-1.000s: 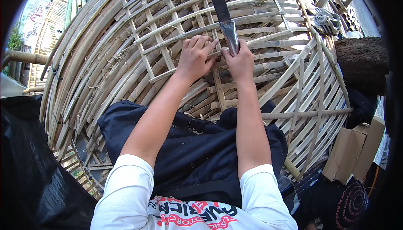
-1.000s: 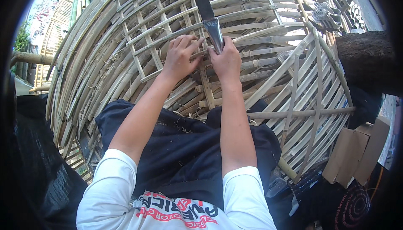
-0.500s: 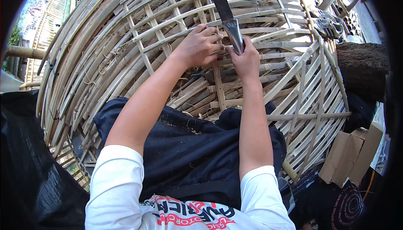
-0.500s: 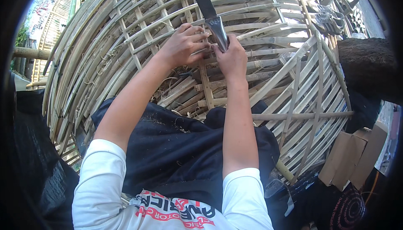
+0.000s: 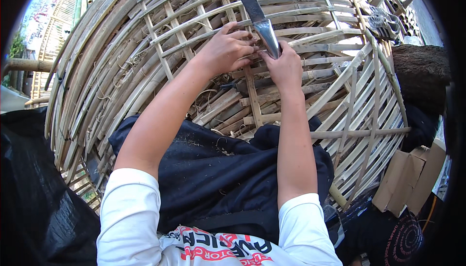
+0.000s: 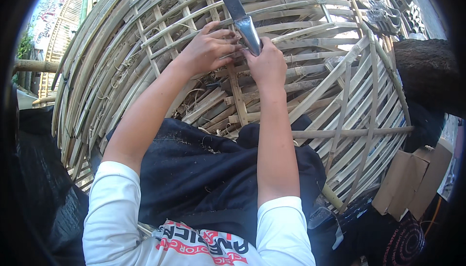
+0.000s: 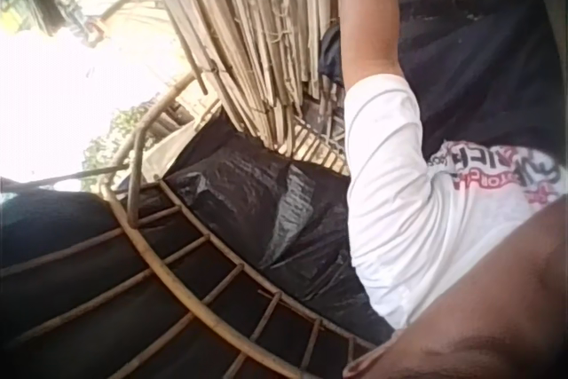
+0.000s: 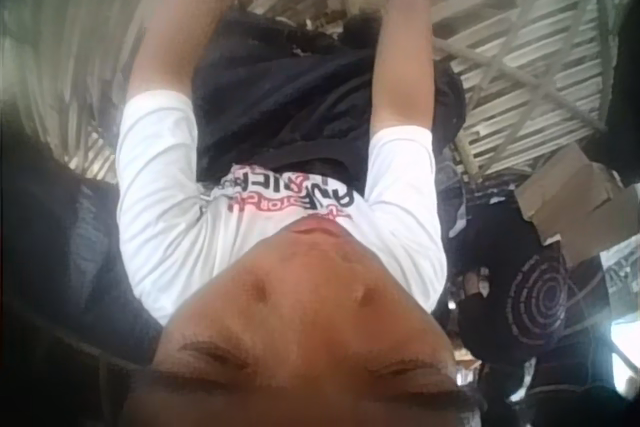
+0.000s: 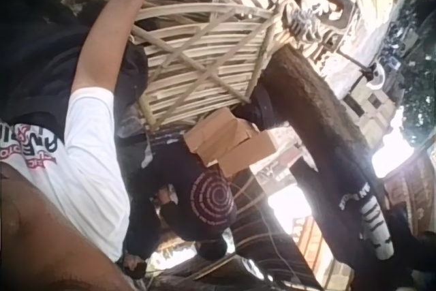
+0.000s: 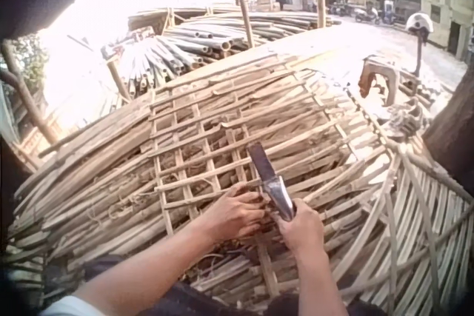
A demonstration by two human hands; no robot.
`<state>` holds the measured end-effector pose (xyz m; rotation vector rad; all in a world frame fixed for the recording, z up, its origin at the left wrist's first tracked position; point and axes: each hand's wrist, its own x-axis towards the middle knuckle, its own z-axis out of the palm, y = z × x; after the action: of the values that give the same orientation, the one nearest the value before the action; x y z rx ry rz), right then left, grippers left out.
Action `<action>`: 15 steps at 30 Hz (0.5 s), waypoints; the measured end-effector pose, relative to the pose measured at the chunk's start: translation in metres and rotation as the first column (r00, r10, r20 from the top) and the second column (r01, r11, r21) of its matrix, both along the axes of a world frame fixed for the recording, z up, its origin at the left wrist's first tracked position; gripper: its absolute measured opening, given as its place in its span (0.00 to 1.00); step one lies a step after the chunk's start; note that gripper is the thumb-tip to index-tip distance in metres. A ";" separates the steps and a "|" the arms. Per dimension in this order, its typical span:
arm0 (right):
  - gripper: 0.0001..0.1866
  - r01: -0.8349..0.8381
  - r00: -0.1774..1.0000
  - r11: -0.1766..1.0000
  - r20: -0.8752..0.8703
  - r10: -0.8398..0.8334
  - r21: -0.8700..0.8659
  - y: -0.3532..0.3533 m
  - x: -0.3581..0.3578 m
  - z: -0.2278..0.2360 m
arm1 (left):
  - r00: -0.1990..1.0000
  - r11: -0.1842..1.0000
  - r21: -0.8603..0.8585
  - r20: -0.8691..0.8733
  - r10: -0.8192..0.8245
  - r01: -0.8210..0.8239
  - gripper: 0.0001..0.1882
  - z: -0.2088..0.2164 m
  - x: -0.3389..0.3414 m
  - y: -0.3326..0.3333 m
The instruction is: The person weaves bamboo strips into a large circular grid structure by hand, using a metal tool to lever and position the strips into place.
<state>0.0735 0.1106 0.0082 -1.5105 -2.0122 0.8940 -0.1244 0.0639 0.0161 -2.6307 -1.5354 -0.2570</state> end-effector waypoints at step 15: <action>0.22 0.023 0.997 0.999 0.079 -0.026 0.028 -0.008 0.004 0.006 | 0.906 0.930 0.117 0.297 0.302 -0.349 0.16 -0.033 0.032 -0.018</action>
<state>0.0775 0.1023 0.0146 -1.5750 -2.0482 0.8058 -0.0925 0.0456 -0.0173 -2.2339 -1.9117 -0.7132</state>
